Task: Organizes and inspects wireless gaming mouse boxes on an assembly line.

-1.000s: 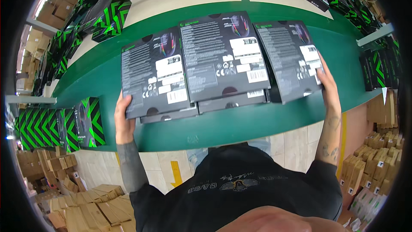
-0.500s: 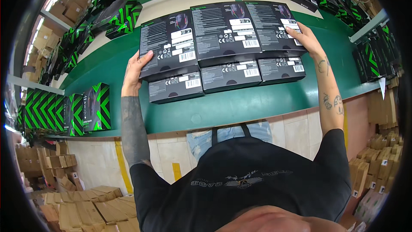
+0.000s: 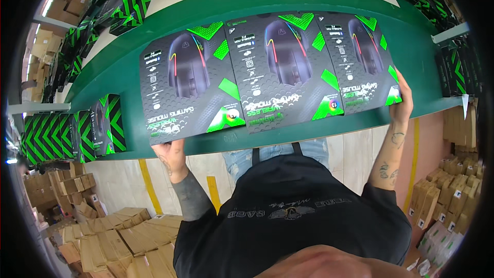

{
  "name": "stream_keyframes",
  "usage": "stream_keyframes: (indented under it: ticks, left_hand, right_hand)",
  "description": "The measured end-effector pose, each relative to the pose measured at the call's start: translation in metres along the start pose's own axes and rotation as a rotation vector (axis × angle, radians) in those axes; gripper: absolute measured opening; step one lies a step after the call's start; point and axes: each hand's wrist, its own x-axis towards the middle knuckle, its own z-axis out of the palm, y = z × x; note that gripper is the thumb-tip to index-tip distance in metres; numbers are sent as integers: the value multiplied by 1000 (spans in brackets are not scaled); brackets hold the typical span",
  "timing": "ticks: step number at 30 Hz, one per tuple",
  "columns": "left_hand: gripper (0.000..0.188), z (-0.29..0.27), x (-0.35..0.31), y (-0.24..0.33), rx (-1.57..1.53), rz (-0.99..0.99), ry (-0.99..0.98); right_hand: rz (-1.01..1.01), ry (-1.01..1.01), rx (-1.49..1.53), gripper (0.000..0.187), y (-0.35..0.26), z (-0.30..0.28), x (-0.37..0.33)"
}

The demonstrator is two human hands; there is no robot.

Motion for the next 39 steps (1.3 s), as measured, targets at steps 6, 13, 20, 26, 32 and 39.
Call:
stream_keyframes:
  ticks: [6, 13, 20, 26, 32, 39]
  left_hand:
    - [34, -5, 45, -20, -30, 17, -70]
    - [59, -13, 53, 48, 308, 203, 6]
    - [73, 53, 51, 89, 776, 587, -410]
    - [94, 100, 42, 78, 1047, 570, -490]
    - [94, 85, 43, 80, 1029, 637, -549]
    - [94, 84, 45, 77, 940, 631, -507]
  right_hand:
    - [-173, 112, -321, 47, -62, 64, 17]
    - [-241, -169, -477, 48, -102, 42, 59]
    - [-397, -311, -693, 39, -92, 110, 143]
    - [-396, -623, 1124, 31, -3, 78, 174]
    - [-481, -517, 1220, 29, 18, 70, 154]
    - [-501, -485, 1170, 30, 17, 51, 143]
